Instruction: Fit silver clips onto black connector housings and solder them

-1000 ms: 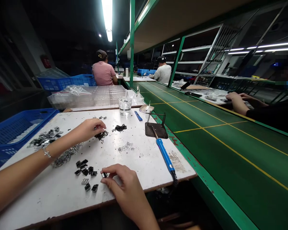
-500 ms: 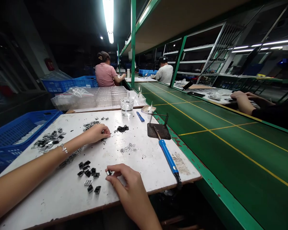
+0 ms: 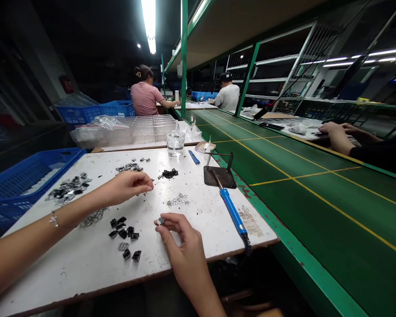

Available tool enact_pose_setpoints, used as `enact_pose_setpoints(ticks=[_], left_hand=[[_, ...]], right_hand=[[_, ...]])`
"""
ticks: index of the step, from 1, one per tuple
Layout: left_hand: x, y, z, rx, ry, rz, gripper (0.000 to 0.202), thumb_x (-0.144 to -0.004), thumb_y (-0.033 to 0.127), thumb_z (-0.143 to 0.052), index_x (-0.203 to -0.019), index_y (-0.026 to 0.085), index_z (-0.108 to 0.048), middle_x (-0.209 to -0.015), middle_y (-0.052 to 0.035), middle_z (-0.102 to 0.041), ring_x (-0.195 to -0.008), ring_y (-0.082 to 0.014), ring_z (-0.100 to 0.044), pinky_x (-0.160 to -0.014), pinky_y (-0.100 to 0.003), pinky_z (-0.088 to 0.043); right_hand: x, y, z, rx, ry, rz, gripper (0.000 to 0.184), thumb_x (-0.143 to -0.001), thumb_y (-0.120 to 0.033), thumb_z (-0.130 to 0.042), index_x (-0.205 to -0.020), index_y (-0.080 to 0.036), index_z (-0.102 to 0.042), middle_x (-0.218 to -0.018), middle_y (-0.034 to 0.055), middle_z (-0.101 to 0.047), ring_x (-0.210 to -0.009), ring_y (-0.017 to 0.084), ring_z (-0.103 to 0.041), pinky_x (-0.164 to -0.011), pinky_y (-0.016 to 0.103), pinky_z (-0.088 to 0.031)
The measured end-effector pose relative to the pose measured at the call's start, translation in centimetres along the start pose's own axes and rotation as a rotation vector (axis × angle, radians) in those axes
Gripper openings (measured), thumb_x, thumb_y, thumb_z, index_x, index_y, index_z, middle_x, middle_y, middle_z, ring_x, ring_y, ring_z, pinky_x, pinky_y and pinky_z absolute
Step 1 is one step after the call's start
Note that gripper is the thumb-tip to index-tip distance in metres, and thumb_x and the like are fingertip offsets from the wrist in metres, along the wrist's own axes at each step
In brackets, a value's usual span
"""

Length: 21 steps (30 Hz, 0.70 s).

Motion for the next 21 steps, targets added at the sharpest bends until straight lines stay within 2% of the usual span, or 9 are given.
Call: enact_pose_setpoints(ticks=[4,7,9,12,14,21], left_hand=[[-0.9,-2.2,0.0,-0.065,0.080,0.064,0.019,-0.080,0.035,-0.058,-0.079,0.017,-0.066,-0.077,-0.0061,-0.066,-0.069,-0.0187,-0.057,-0.059,-0.029,-0.042],[-1.9,-2.7,-0.2,-0.111,0.116,0.073,0.016,-0.077,0.031,-0.061,-0.076,0.016,-0.066,-0.075,-0.0072,-0.064,-0.069,-0.0196,-0.056,-0.060,-0.030,-0.041],[-2.2,-1.9,-0.7,-0.125,0.111,0.038,0.017,-0.077,0.032,-0.062,-0.076,0.016,-0.066,-0.075,-0.0067,-0.063,-0.069,-0.0194,-0.055,-0.062,-0.031,-0.040],[-2.3,0.2,-2.1,-0.099,0.026,-0.056,0.019,-0.077,0.037,-0.063,-0.079,0.019,-0.069,-0.079,-0.0046,-0.065,-0.071,-0.0178,-0.056,-0.063,-0.029,-0.041],[-2.3,1.5,-3.2,-0.081,-0.024,-0.108,0.018,-0.079,0.036,-0.062,-0.081,0.020,-0.070,-0.083,-0.0038,-0.066,-0.072,-0.0170,-0.057,-0.062,-0.027,-0.042],[-4.6,4.1,-6.6,-0.121,-0.055,-0.227,0.015,-0.080,0.028,-0.062,-0.086,0.017,-0.070,-0.085,-0.0045,-0.067,-0.077,-0.0173,-0.060,-0.069,-0.028,-0.046]], right_hand=[[0.7,0.0,0.2,-0.119,0.340,0.092,0.016,-0.085,-0.028,-0.066,-0.099,-0.025,-0.059,-0.096,0.0017,-0.071,-0.078,0.012,-0.069,-0.074,0.022,-0.056],[0.9,0.1,0.2,-0.126,0.385,0.089,0.017,-0.083,-0.027,-0.068,-0.098,-0.023,-0.060,-0.096,0.0034,-0.070,-0.078,0.012,-0.069,-0.074,0.023,-0.056],[1.0,0.3,0.2,-0.155,0.449,0.119,0.018,-0.083,-0.026,-0.068,-0.099,-0.023,-0.060,-0.096,0.0039,-0.070,-0.078,0.012,-0.068,-0.074,0.024,-0.055],[1.3,0.5,0.2,-0.281,0.650,0.264,0.019,-0.084,-0.022,-0.067,-0.100,-0.023,-0.057,-0.097,0.0029,-0.067,-0.072,0.011,-0.066,-0.072,0.027,-0.053],[1.4,0.7,0.2,-0.351,0.737,0.353,0.017,-0.085,-0.019,-0.064,-0.099,-0.023,-0.055,-0.098,0.0026,-0.064,-0.068,0.011,-0.064,-0.072,0.030,-0.052],[1.4,0.3,0.2,-0.373,0.807,0.520,0.016,-0.087,-0.013,-0.057,-0.097,-0.023,-0.049,-0.097,0.0011,-0.059,-0.062,0.011,-0.058,-0.067,0.034,-0.048]])
Point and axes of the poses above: each hand's wrist, its own x-axis away from the middle knuckle, its own z-axis out of the back of the hand, y = z × x, the point moved 2 cm from there along -x, towards the middle knuckle
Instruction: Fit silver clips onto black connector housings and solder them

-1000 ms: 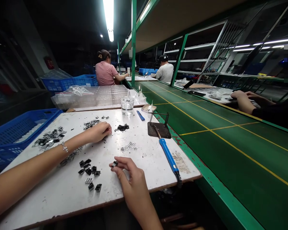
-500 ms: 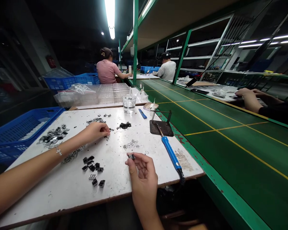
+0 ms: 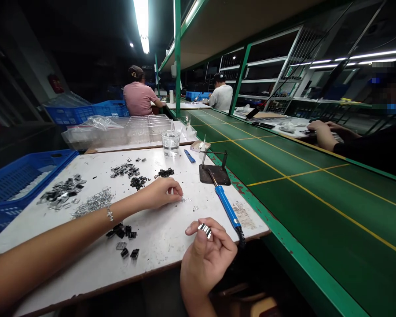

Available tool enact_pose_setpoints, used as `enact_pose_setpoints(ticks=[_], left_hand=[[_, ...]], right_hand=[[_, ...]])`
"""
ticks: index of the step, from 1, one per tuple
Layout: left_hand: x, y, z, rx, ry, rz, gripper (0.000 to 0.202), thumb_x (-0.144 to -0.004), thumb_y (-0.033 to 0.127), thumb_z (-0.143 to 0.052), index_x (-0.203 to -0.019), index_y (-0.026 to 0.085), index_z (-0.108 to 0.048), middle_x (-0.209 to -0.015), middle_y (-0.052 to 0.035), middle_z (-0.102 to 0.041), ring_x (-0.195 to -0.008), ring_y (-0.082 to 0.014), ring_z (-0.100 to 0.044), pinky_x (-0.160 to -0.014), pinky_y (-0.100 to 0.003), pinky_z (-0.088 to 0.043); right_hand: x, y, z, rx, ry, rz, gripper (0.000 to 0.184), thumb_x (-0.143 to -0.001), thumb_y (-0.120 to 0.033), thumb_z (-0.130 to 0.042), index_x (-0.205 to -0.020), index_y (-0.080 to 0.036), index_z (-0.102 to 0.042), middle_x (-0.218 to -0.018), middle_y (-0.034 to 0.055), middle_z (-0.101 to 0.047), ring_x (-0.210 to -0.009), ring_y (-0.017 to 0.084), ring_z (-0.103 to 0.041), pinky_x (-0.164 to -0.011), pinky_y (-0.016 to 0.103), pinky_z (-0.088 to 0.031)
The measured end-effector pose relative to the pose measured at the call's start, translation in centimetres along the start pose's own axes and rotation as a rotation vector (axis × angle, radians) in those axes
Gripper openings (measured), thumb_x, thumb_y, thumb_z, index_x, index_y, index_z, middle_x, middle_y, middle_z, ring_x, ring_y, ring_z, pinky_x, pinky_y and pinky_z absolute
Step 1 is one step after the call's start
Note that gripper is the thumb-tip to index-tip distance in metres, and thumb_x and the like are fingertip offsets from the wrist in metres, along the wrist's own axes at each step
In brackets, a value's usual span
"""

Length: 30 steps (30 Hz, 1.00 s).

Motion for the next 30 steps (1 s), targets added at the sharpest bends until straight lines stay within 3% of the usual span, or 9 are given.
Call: enact_pose_setpoints(ticks=[4,9,13,16,20,23,27,30], left_hand=[[-2.1,1.1,-1.4,-0.082,-0.032,-0.065,0.017,-0.084,0.029,-0.062,-0.091,0.014,-0.066,-0.097,-0.0069,-0.065,-0.093,-0.0206,-0.060,-0.083,-0.038,-0.048],[-3.8,1.5,-2.9,-0.139,-0.113,-0.131,0.028,-0.090,0.032,-0.055,-0.113,0.016,-0.058,-0.114,-0.0085,-0.061,-0.096,-0.0207,-0.061,-0.082,-0.041,-0.052],[-3.5,2.4,-3.1,-0.121,-0.086,-0.172,0.018,-0.088,0.025,-0.058,-0.101,0.012,-0.062,-0.107,-0.0096,-0.063,-0.100,-0.0228,-0.059,-0.087,-0.043,-0.049],[-1.7,3.9,-1.3,-0.039,-0.030,-0.164,0.010,-0.085,0.015,-0.056,-0.082,0.011,-0.064,-0.092,-0.0117,-0.068,-0.096,-0.0232,-0.060,-0.085,-0.036,-0.047],[3.0,5.8,3.1,0.174,-0.004,-0.091,0.023,-0.093,0.032,-0.043,-0.098,0.016,-0.060,-0.079,-0.0042,-0.072,-0.069,-0.0149,-0.063,-0.060,-0.025,-0.047],[6.8,6.0,5.3,0.605,-0.075,0.047,0.021,-0.089,0.038,-0.053,-0.092,0.018,-0.060,-0.082,-0.0045,-0.074,-0.075,-0.0156,-0.062,-0.065,-0.026,-0.047],[10.2,4.7,5.1,0.794,-0.141,0.163,0.020,-0.088,0.038,-0.057,-0.090,0.018,-0.060,-0.083,-0.0047,-0.075,-0.072,-0.0135,-0.059,-0.065,-0.025,-0.044],[11.4,3.7,4.6,0.799,-0.114,0.168,0.018,-0.087,0.036,-0.058,-0.089,0.019,-0.061,-0.081,-0.0021,-0.071,-0.070,-0.0113,-0.056,-0.059,-0.022,-0.040]], right_hand=[[0.0,0.1,0.1,-0.008,-0.021,0.005,0.016,-0.088,-0.012,-0.056,-0.098,-0.023,-0.050,-0.098,0.0013,-0.058,-0.063,0.011,-0.058,-0.068,0.033,-0.047],[0.1,0.2,0.2,-0.011,-0.018,0.007,0.016,-0.088,-0.012,-0.057,-0.098,-0.023,-0.050,-0.098,0.0012,-0.058,-0.064,0.010,-0.059,-0.067,0.033,-0.047],[0.1,0.3,0.2,-0.007,-0.021,0.009,0.016,-0.088,-0.013,-0.058,-0.098,-0.023,-0.050,-0.098,0.0010,-0.060,-0.064,0.010,-0.060,-0.067,0.032,-0.049],[0.1,0.3,0.3,0.007,-0.047,-0.003,0.017,-0.087,-0.012,-0.060,-0.097,-0.022,-0.051,-0.097,0.0018,-0.064,-0.066,0.010,-0.062,-0.067,0.030,-0.050],[0.0,0.0,0.1,0.044,-0.190,-0.104,0.015,-0.085,-0.011,-0.063,-0.092,-0.021,-0.054,-0.094,0.0031,-0.068,-0.076,0.014,-0.068,-0.067,0.029,-0.054],[0.2,-0.5,-0.6,0.035,-0.291,-0.182,0.014,-0.083,-0.011,-0.064,-0.088,-0.021,-0.056,-0.093,0.0026,-0.070,-0.086,0.016,-0.069,-0.073,0.030,-0.056],[0.9,-0.9,-1.7,-0.022,-0.411,-0.276,0.014,-0.085,-0.013,-0.064,-0.091,-0.024,-0.057,-0.095,0.0005,-0.071,-0.088,0.012,-0.068,-0.076,0.026,-0.055],[1.5,-0.8,-2.4,-0.013,-0.501,-0.441,0.014,-0.085,-0.019,-0.065,-0.096,-0.026,-0.061,-0.095,-0.0012,-0.071,-0.087,0.011,-0.068,-0.077,0.022,-0.054]])
Point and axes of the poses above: each hand's wrist, its own x-axis away from the middle knuckle, its own z-axis out of the back of the hand, y = z × x, the point moved 2 cm from there along -x, towards the middle knuckle
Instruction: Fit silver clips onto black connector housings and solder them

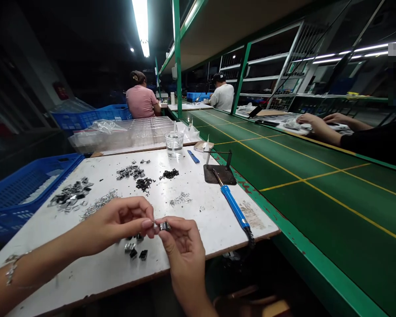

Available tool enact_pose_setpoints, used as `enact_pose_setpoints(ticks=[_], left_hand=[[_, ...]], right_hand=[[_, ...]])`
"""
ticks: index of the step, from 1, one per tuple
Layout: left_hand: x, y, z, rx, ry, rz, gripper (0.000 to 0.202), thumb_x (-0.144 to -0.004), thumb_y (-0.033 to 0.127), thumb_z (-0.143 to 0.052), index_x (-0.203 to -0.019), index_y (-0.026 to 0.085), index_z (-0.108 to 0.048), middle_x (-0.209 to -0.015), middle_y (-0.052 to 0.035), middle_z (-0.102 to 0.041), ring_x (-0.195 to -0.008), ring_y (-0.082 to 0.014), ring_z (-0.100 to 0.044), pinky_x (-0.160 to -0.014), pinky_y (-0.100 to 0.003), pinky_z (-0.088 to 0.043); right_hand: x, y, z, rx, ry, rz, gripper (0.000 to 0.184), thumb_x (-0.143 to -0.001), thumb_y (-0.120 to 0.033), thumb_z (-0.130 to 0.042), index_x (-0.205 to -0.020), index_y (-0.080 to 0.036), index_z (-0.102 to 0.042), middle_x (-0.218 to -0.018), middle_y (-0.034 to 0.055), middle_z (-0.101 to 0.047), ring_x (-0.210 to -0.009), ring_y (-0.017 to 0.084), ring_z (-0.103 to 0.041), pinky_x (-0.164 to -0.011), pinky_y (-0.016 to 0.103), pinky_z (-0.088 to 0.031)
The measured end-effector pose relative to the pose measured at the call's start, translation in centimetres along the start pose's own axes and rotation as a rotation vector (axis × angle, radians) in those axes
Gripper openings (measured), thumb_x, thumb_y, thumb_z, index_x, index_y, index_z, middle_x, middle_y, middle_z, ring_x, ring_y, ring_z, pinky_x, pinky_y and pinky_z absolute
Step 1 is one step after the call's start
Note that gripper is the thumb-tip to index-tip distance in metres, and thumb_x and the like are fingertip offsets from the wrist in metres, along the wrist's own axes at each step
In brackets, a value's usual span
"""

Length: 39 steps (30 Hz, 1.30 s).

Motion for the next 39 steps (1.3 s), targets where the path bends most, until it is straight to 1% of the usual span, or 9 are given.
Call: enact_pose_setpoints(ticks=[3,6,11,18,26,29,33,36,39], left_hand=[[0.6,-0.6,0.6,-0.111,0.045,-0.078,0.015,-0.088,0.034,-0.059,-0.086,0.020,-0.063,-0.084,0.0001,-0.064,-0.069,-0.0094,-0.052,-0.060,-0.021,-0.040],[0.9,-1.2,1.3,-0.187,0.105,-0.139,0.014,-0.088,0.033,-0.058,-0.085,0.021,-0.064,-0.089,-0.0002,-0.059,-0.072,-0.0096,-0.052,-0.064,-0.022,-0.041],[0.7,-2.5,1.5,-0.139,0.101,-0.131,0.013,-0.087,0.032,-0.059,-0.086,0.020,-0.065,-0.092,-0.0028,-0.061,-0.084,-0.0147,-0.056,-0.074,-0.027,-0.044],[0.4,-3.3,0.8,-0.077,0.109,-0.091,0.014,-0.087,0.031,-0.058,-0.087,0.018,-0.063,-0.085,-0.0036,-0.064,-0.080,-0.0159,-0.058,-0.071,-0.028,-0.045],[0.4,-4.1,0.3,0.123,0.162,0.011,0.024,-0.086,0.037,-0.059,-0.101,0.018,-0.057,-0.073,-0.0023,-0.066,-0.073,-0.0172,-0.063,-0.067,-0.030,-0.047],[0.5,-4.2,0.3,0.146,0.197,0.049,0.022,-0.082,0.036,-0.065,-0.093,0.018,-0.061,-0.076,-0.0025,-0.067,-0.074,-0.0164,-0.063,-0.068,-0.028,-0.048],[0.6,-4.0,0.4,0.177,0.234,0.020,0.018,-0.079,0.033,-0.068,-0.084,0.017,-0.064,-0.080,-0.0032,-0.068,-0.077,-0.0171,-0.064,-0.072,-0.030,-0.051],[0.7,-3.9,0.5,0.169,0.235,0.030,0.017,-0.079,0.033,-0.069,-0.082,0.017,-0.065,-0.076,-0.0030,-0.068,-0.073,-0.0162,-0.065,-0.070,-0.030,-0.052],[0.8,-4.0,0.5,0.207,0.206,0.054,0.016,-0.078,0.032,-0.070,-0.084,0.017,-0.066,-0.078,-0.0033,-0.070,-0.075,-0.0163,-0.066,-0.070,-0.029,-0.053]], right_hand=[[-0.2,0.3,-0.4,0.049,-0.105,-0.199,0.013,-0.088,-0.029,-0.062,-0.101,-0.025,-0.064,-0.082,-0.0021,-0.069,-0.080,0.010,-0.066,-0.077,0.022,-0.051],[-0.6,0.4,-0.5,0.063,-0.211,-0.341,0.022,-0.091,-0.038,-0.057,-0.103,-0.022,-0.065,-0.070,-0.0029,-0.063,-0.075,0.011,-0.061,-0.077,0.023,-0.047],[-1.0,0.5,-1.1,0.053,-0.257,-0.465,0.029,-0.090,-0.042,-0.057,-0.079,-0.017,-0.063,-0.061,-0.0027,-0.060,-0.061,0.011,-0.054,-0.067,0.024,-0.042],[-1.0,0.9,-1.5,0.054,-0.207,-0.507,0.032,-0.088,-0.044,-0.058,-0.071,-0.017,-0.059,-0.059,-0.0013,-0.061,-0.062,0.013,-0.055,-0.069,0.027,-0.041],[-0.8,0.8,-1.1,0.001,-0.203,-0.527,0.020,-0.083,-0.035,-0.068,-0.090,-0.017,-0.065,-0.070,-0.0008,-0.067,-0.072,0.012,-0.062,-0.072,0.022,-0.046],[-0.7,0.8,-1.1,0.031,-0.185,-0.489,0.019,-0.083,-0.035,-0.067,-0.090,-0.017,-0.066,-0.070,-0.0003,-0.068,-0.073,0.013,-0.063,-0.072,0.023,-0.049],[-0.6,0.8,-1.1,0.077,-0.135,-0.438,0.018,-0.080,-0.034,-0.069,-0.089,-0.018,-0.066,-0.074,0.0010,-0.070,-0.076,0.016,-0.066,-0.073,0.026,-0.052],[-0.6,0.8,-1.1,0.099,-0.069,-0.404,0.020,-0.076,-0.032,-0.073,-0.089,-0.019,-0.066,-0.082,0.0026,-0.071,-0.080,0.018,-0.068,-0.075,0.027,-0.054],[-0.6,0.8,-1.1,0.079,-0.088,-0.417,0.019,-0.076,-0.032,-0.074,-0.088,-0.018,-0.066,-0.081,0.0033,-0.071,-0.078,0.017,-0.068,-0.073,0.027,-0.055]])
Point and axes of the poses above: each hand's wrist, its own x-axis away from the middle knuckle, its own z-axis out of the back of the hand, y = z × x, the point moved 2 cm from there along -x, towards the middle knuckle
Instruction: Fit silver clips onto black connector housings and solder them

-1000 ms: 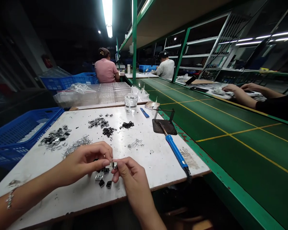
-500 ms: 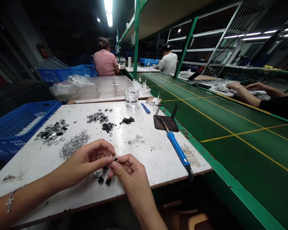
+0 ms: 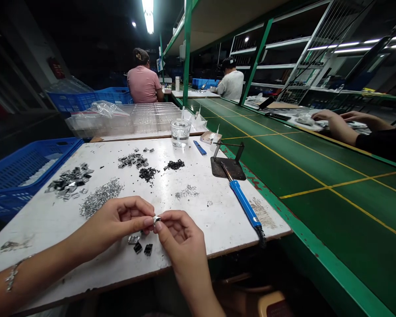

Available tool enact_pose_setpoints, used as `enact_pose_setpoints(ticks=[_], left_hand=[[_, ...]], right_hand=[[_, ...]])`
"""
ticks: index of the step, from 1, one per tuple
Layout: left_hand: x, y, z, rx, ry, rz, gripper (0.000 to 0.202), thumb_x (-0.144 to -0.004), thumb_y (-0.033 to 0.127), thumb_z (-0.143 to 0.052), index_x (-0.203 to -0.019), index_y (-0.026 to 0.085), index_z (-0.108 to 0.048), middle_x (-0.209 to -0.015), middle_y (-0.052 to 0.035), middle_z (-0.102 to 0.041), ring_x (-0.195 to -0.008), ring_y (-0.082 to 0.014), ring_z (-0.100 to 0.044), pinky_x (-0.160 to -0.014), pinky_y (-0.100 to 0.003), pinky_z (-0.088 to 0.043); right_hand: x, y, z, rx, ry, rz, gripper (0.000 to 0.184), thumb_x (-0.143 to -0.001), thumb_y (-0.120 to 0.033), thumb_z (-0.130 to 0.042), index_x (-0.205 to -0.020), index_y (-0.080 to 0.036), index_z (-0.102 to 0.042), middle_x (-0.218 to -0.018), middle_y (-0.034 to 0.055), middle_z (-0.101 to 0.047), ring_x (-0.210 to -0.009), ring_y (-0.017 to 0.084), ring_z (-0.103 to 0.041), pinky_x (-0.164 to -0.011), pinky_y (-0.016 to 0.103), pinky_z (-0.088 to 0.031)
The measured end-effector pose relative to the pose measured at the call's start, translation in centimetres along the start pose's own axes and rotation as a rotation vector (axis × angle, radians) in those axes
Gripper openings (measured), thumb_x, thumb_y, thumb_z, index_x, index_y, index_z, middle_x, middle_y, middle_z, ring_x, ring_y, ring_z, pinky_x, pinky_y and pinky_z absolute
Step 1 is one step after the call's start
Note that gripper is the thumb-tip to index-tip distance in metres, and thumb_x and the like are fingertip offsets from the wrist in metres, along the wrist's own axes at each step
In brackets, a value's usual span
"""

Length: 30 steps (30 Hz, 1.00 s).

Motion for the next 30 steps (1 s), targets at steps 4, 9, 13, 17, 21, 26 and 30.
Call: enact_pose_setpoints(ticks=[4,9,13,17,21,26,30], left_hand=[[-0.1,-0.6,0.0,0.072,-0.024,0.014,0.013,-0.078,0.026,-0.071,-0.086,0.017,-0.065,-0.082,-0.0036,-0.071,-0.079,-0.0157,-0.067,-0.071,-0.028,-0.053],[-0.1,-1.5,-0.2,0.092,-0.001,0.017,0.008,-0.078,0.018,-0.068,-0.084,0.017,-0.062,-0.079,-0.0018,-0.067,-0.073,-0.0130,-0.064,-0.063,-0.024,-0.049],[0.1,-1.7,-0.4,0.015,0.046,-0.010,0.009,-0.075,0.014,-0.068,-0.080,0.016,-0.061,-0.081,-0.0012,-0.063,-0.073,-0.0122,-0.060,-0.064,-0.024,-0.048],[0.0,-1.4,-0.5,0.005,0.046,-0.007,0.008,-0.076,0.017,-0.067,-0.081,0.016,-0.060,-0.079,-0.0005,-0.062,-0.070,-0.0113,-0.059,-0.062,-0.022,-0.047],[-0.1,-0.7,-0.5,-0.042,-0.017,0.009,0.012,-0.080,0.022,-0.063,-0.091,0.016,-0.062,-0.071,0.0017,-0.060,-0.064,-0.0095,-0.055,-0.057,-0.020,-0.045],[-0.1,-0.3,-0.4,-0.210,-0.014,0.042,0.009,-0.081,0.023,-0.060,-0.083,0.014,-0.062,-0.067,0.0015,-0.057,-0.061,-0.0099,-0.051,-0.057,-0.022,-0.042],[-0.2,-0.3,-0.3,-0.298,0.011,0.042,0.009,-0.079,0.023,-0.059,-0.082,0.015,-0.062,-0.068,0.0001,-0.058,-0.063,-0.0117,-0.051,-0.059,-0.023,-0.042]], right_hand=[[0.0,0.0,0.1,0.003,0.020,0.005,0.017,-0.077,-0.031,-0.073,-0.086,-0.018,-0.066,-0.074,0.0016,-0.070,-0.072,0.014,-0.067,-0.069,0.023,-0.054],[0.2,0.2,-0.1,0.063,0.006,0.095,0.014,-0.078,-0.025,-0.071,-0.090,-0.020,-0.069,-0.080,0.0021,-0.069,-0.075,0.014,-0.067,-0.071,0.023,-0.055],[0.5,0.5,-0.4,0.157,0.043,0.225,0.007,-0.078,-0.018,-0.068,-0.085,-0.020,-0.068,-0.081,0.0015,-0.065,-0.077,0.014,-0.065,-0.070,0.023,-0.053],[0.7,0.3,-0.5,0.199,0.078,0.255,0.005,-0.079,-0.017,-0.066,-0.083,-0.019,-0.067,-0.082,0.0026,-0.065,-0.078,0.015,-0.064,-0.070,0.023,-0.053],[0.5,0.0,-0.3,0.092,0.115,0.160,0.007,-0.077,-0.021,-0.071,-0.083,-0.020,-0.069,-0.076,-0.0001,-0.065,-0.067,0.010,-0.063,-0.066,0.019,-0.054],[0.6,0.3,0.0,0.072,0.081,0.155,0.007,-0.078,-0.020,-0.070,-0.084,-0.022,-0.070,-0.079,-0.0015,-0.064,-0.073,0.009,-0.063,-0.069,0.015,-0.053],[0.6,0.6,0.0,0.111,0.046,0.208,0.012,-0.079,-0.016,-0.068,-0.088,-0.023,-0.069,-0.084,-0.0011,-0.063,-0.081,0.010,-0.063,-0.074,0.015,-0.052]])
Point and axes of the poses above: each hand's wrist, its own x-axis away from the middle knuckle, its own z-axis out of the back of the hand, y = z × x, the point moved 2 cm from there along -x, towards the middle knuckle
